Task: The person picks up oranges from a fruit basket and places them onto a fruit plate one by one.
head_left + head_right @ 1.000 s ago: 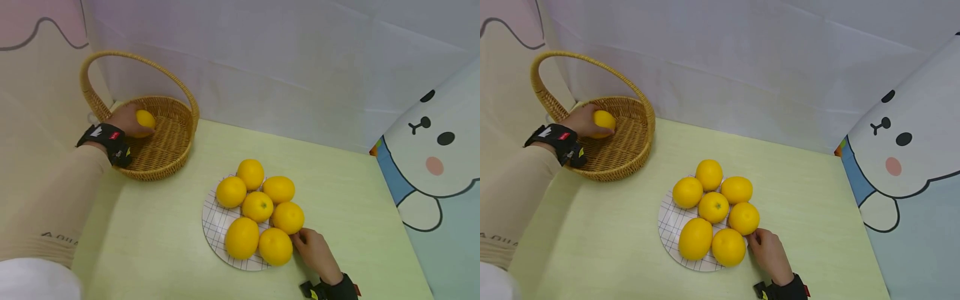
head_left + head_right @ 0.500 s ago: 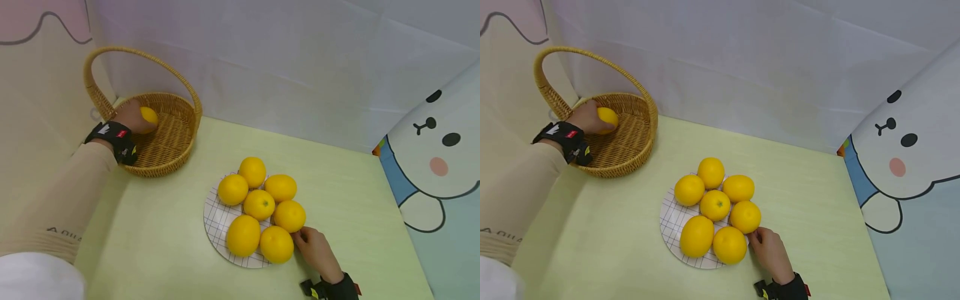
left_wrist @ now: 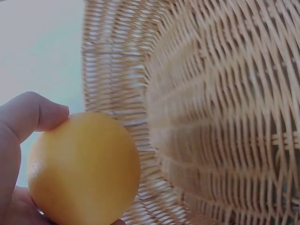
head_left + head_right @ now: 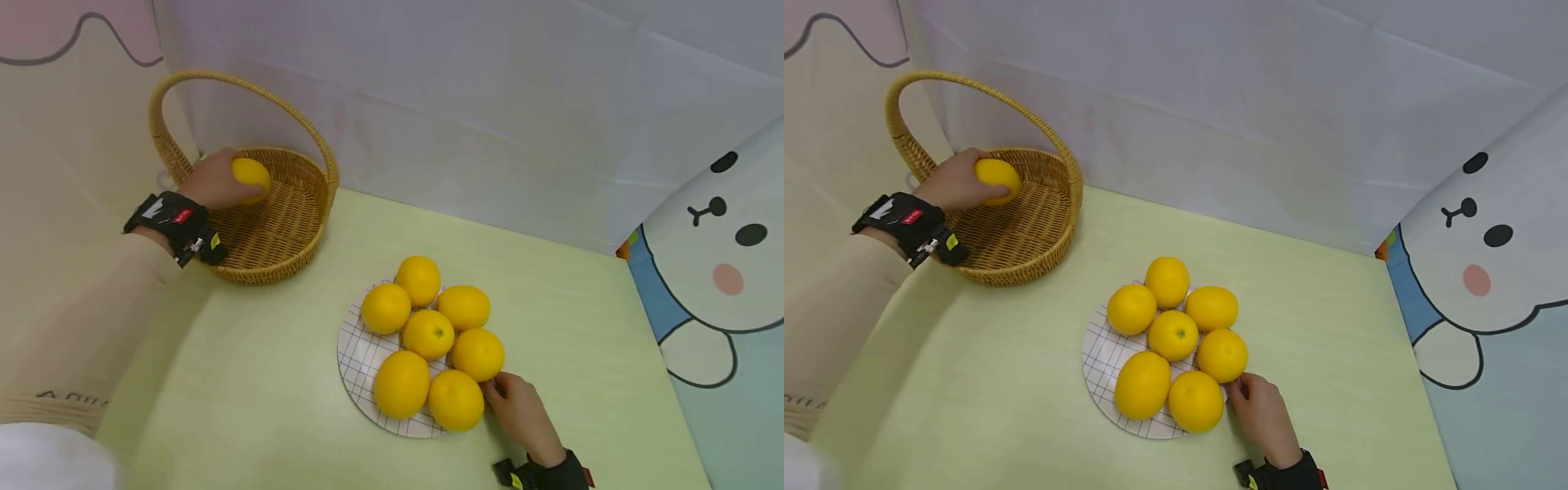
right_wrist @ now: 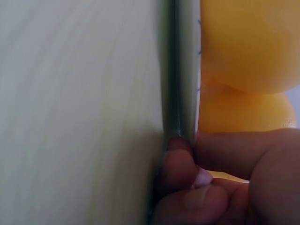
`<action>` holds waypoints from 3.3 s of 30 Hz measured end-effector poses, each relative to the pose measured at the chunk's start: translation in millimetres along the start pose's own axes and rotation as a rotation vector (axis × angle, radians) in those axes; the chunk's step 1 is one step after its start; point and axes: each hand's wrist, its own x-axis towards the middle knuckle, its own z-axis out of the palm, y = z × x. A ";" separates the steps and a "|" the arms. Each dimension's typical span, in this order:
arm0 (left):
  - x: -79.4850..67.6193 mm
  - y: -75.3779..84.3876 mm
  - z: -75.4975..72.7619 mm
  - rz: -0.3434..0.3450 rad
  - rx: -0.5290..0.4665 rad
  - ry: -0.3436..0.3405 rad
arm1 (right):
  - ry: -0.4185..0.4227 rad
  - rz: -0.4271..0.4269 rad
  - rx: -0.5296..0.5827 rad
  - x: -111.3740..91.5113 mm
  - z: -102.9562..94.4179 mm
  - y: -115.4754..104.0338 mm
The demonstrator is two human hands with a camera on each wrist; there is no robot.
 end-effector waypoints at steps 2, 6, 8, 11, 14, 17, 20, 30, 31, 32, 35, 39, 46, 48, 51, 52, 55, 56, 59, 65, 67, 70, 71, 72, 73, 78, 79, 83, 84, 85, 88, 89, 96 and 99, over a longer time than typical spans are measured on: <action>-4.2 4.2 -2.1 0.011 -0.007 -0.004 | -0.003 0.007 0.003 -0.2 -0.4 0.6; -15.3 15.3 -5.7 0.036 -0.034 -0.002 | -0.008 0.014 0.011 -0.5 -0.2 1.6; -21.8 21.3 -7.4 0.047 -0.046 0.003 | -0.012 0.015 0.012 -0.8 0.2 1.9; -33.1 30.7 -10.1 0.053 -0.065 0.002 | -0.014 0.014 0.005 -1.0 0.1 2.2; -45.2 38.1 -11.8 0.081 -0.059 -0.012 | -0.012 0.011 -0.001 -0.8 -0.6 1.7; -57.1 43.7 -12.0 0.124 -0.055 -0.031 | -0.009 0.003 -0.006 -0.5 -1.6 0.6; -69.2 48.8 -10.6 0.180 -0.053 -0.034 | -0.011 -0.003 -0.006 -0.7 -2.1 0.0; -113.1 80.9 1.9 0.340 -0.082 -0.090 | -0.015 0.002 0.003 0.0 -1.5 -0.5; -117.3 83.5 4.1 0.360 -0.092 -0.099 | -0.013 0.000 0.003 0.1 -1.3 -0.4; -121.6 85.9 6.5 0.378 -0.104 -0.111 | -0.014 0.001 0.003 0.0 -1.0 -0.4; -134.0 91.5 15.2 0.434 -0.130 -0.157 | -0.014 0.002 0.004 -0.3 -0.2 0.0; -148.1 96.7 32.8 0.506 -0.162 -0.215 | -0.014 0.002 0.005 -0.9 0.2 0.4; -168.1 100.8 75.6 0.494 -0.296 -0.429 | -0.012 0.004 -0.003 -0.5 -0.3 0.9; -170.6 100.8 85.6 0.505 -0.301 -0.447 | -0.014 0.008 0.001 -0.2 0.1 1.3; -172.2 100.2 96.1 0.528 -0.283 -0.430 | -0.014 0.012 0.003 -0.1 0.7 1.8; -172.2 100.0 98.9 0.538 -0.276 -0.423 | -0.014 0.014 0.003 -0.3 0.8 1.9; -172.2 98.5 106.3 0.558 -0.243 -0.410 | -0.014 0.020 0.004 -0.9 0.6 1.9; -172.1 97.9 108.8 0.561 -0.232 -0.406 | -0.014 0.021 0.005 -1.0 0.5 1.8; -171.7 95.9 116.0 0.562 -0.194 -0.385 | -0.014 0.021 0.008 -1.3 0.4 1.4; -170.8 93.8 129.6 0.581 -0.161 -0.370 | -0.015 0.020 0.008 -1.8 -0.1 0.5; -170.1 93.3 132.5 0.582 -0.158 -0.371 | -0.016 0.019 0.005 -1.9 -0.2 0.5; -168.5 91.6 136.8 0.573 -0.158 -0.365 | -0.015 0.015 0.000 -1.8 -0.5 0.8; -168.1 90.7 138.3 0.568 -0.156 -0.361 | -0.015 0.012 0.000 -1.7 -0.6 0.8; -167.8 89.6 140.2 0.564 -0.157 -0.359 | -0.015 0.010 0.000 -1.5 -0.8 0.8; -167.3 88.5 142.4 0.561 -0.158 -0.356 | -0.015 0.008 0.000 -1.4 -0.9 0.7; -165.8 82.8 153.5 0.566 -0.169 -0.330 | -0.017 0.002 0.006 -1.3 -1.0 0.0; -165.5 82.2 155.4 0.568 -0.174 -0.323 | -0.018 0.004 0.007 -1.4 -1.0 0.0; -165.6 81.6 159.6 0.572 -0.181 -0.304 | -0.019 0.011 0.005 -1.3 -1.3 0.1; -166.0 81.7 160.4 0.567 -0.183 -0.300 | -0.017 0.009 0.000 -1.1 -1.6 0.2; -166.6 81.6 161.1 0.562 -0.184 -0.296 | -0.016 0.008 -0.004 -1.1 -1.9 0.3; -168.6 80.3 162.8 0.557 -0.189 -0.284 | -0.011 0.003 -0.010 -0.7 -2.8 0.5; -169.2 79.7 163.2 0.557 -0.189 -0.281 | -0.010 0.004 -0.010 -0.9 -3.0 0.5; -172.0 75.8 163.0 0.552 -0.198 -0.274 | -0.010 0.013 -0.007 -2.7 -2.4 0.0; -173.0 74.8 161.4 0.537 -0.206 -0.283 | -0.008 0.008 -0.009 -3.4 -1.9 -0.1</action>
